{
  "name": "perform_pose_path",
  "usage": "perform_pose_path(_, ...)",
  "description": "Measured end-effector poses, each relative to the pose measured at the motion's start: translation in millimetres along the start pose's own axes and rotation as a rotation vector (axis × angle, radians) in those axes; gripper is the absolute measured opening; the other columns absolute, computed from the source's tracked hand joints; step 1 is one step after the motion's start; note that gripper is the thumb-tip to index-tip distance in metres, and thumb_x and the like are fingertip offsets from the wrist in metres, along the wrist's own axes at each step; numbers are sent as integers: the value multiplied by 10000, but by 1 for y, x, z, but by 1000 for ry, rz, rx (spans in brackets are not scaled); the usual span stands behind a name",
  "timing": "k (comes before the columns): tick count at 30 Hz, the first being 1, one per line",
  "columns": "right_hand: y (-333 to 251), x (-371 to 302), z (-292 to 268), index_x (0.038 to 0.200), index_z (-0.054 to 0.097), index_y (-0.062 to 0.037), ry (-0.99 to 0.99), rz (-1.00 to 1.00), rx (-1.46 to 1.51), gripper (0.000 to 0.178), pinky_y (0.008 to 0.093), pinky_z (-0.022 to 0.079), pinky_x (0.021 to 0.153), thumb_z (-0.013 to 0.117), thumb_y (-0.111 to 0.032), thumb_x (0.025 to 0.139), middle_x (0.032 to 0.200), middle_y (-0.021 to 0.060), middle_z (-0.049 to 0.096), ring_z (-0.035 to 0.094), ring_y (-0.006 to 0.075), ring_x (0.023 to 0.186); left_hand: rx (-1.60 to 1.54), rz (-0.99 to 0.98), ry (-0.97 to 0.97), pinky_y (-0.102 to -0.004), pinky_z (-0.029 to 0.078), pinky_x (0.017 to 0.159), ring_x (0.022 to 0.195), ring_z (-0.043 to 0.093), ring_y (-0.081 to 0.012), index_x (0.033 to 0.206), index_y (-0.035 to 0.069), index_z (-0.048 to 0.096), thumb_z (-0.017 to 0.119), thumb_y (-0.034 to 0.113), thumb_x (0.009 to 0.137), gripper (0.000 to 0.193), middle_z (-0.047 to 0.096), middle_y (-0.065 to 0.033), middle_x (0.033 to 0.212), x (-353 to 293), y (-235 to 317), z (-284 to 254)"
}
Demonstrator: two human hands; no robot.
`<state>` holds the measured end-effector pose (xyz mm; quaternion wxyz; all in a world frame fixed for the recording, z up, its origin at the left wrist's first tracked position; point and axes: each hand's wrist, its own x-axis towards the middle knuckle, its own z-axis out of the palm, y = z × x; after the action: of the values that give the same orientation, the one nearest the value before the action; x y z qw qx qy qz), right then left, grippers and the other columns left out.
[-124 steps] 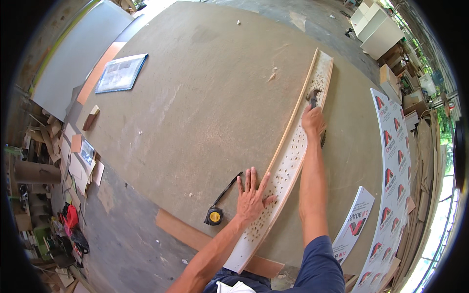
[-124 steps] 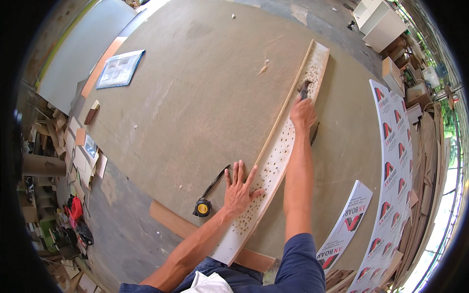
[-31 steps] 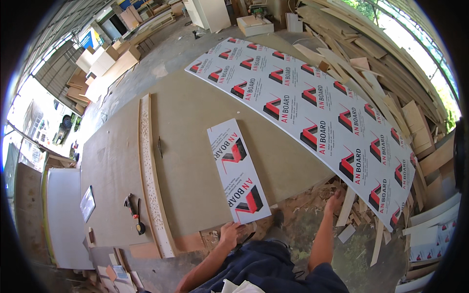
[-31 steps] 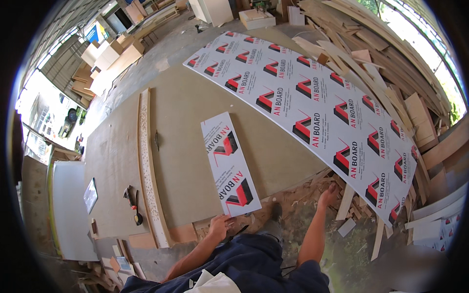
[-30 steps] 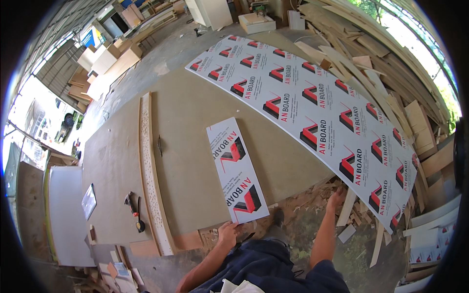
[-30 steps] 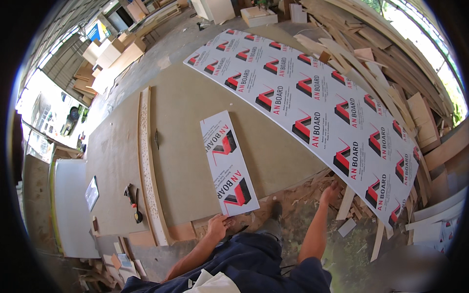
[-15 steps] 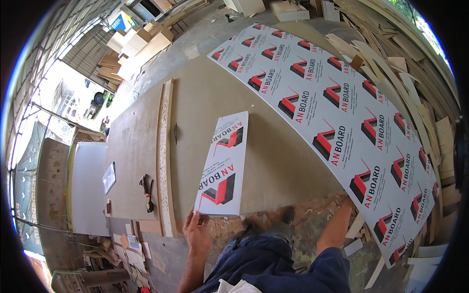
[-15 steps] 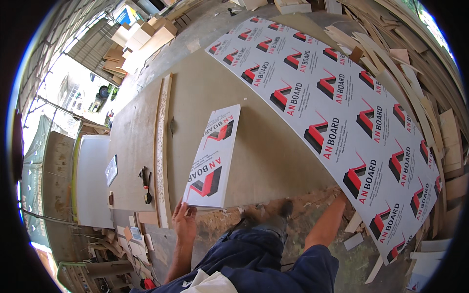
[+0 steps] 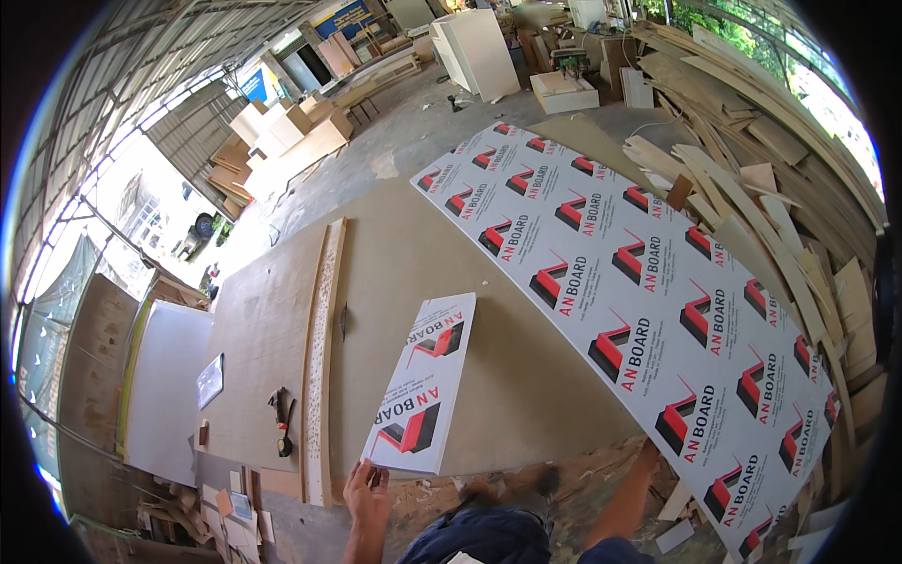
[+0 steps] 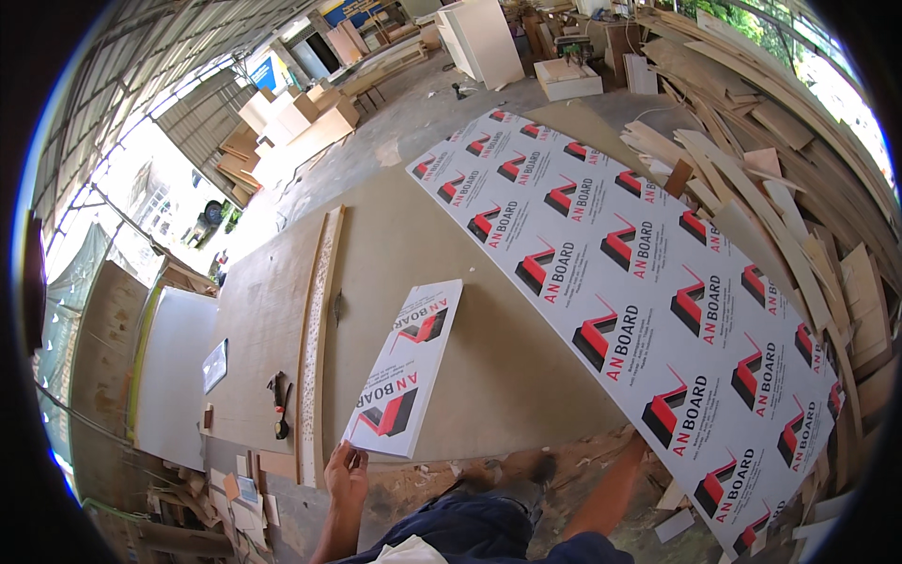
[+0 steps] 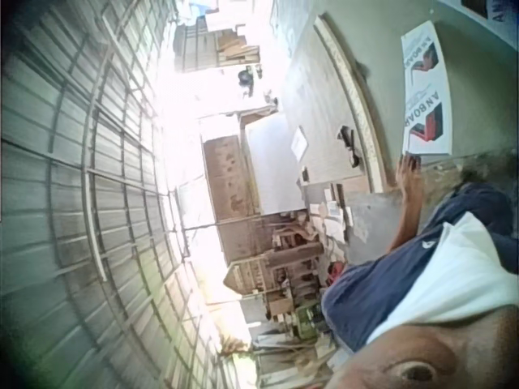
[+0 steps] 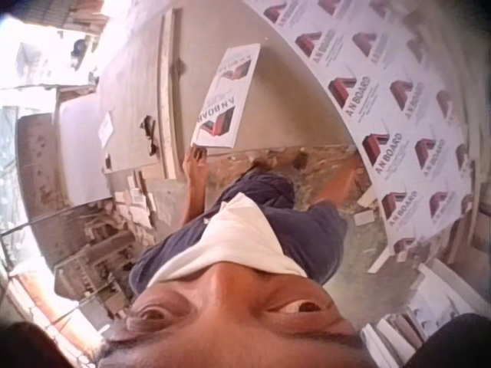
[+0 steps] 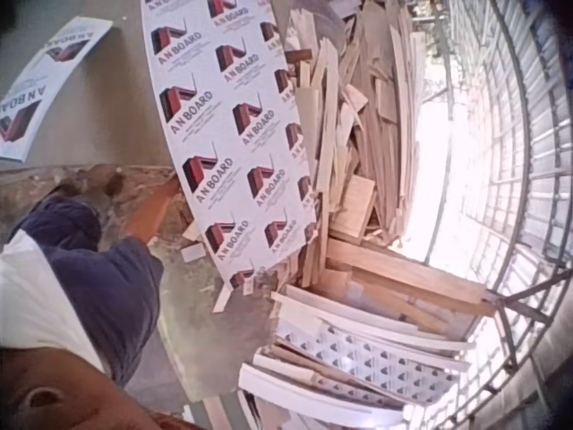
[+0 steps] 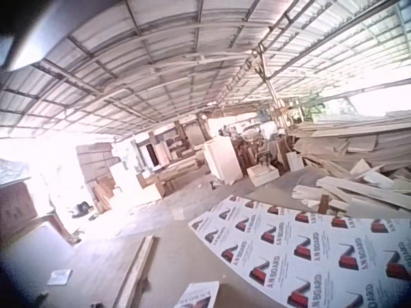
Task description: The person aligns a perforated wooden strip with a white board on a workbench. They use a hammer to tap the pieces together and a tape measure to verify alignment. The person repeatedly checks the fit and adjusts the components.
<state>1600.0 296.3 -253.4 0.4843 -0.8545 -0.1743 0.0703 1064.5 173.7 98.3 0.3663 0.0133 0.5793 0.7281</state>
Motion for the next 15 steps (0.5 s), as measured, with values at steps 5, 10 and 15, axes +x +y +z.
perform_pose_path(5, -3, -1, 3, 1246, 643, 86, -9, 4, 32, 428, 484, 491, 955, 583, -264, 1006, 1216, 291, 683, 653, 415, 1097, -45, -219, -44, -367, 510, 841, 907, 615, -198, 1083, 39, 643, 674, 47, 948, 138, 657, -59, 992, 18, -24, -29)
perform_pose_path(10, 1, -16, 5, 1237, 650, 83, 9, -30, 186, 428, 489, 496, 941, 578, -270, 1006, 1205, 293, 687, 659, 413, 1080, -81, -401, 16, -405, 490, 896, 962, 607, -204, 1133, 54, 632, 639, 71, 974, 160, 643, -67, 1082, 16, -35, -8)
perform_pose_path(15, -11, -121, -44, 1026, 671, 73, -246, 51, -10, 326, 463, 493, 781, 576, -236, 988, 986, 229, 685, 643, 329, 870, -113, -208, -89, -464, 507, 960, 1082, 632, -222, 1197, 40, 631, 612, 129, 1014, 204, 656, -81, 1168, 4, -16, -1)
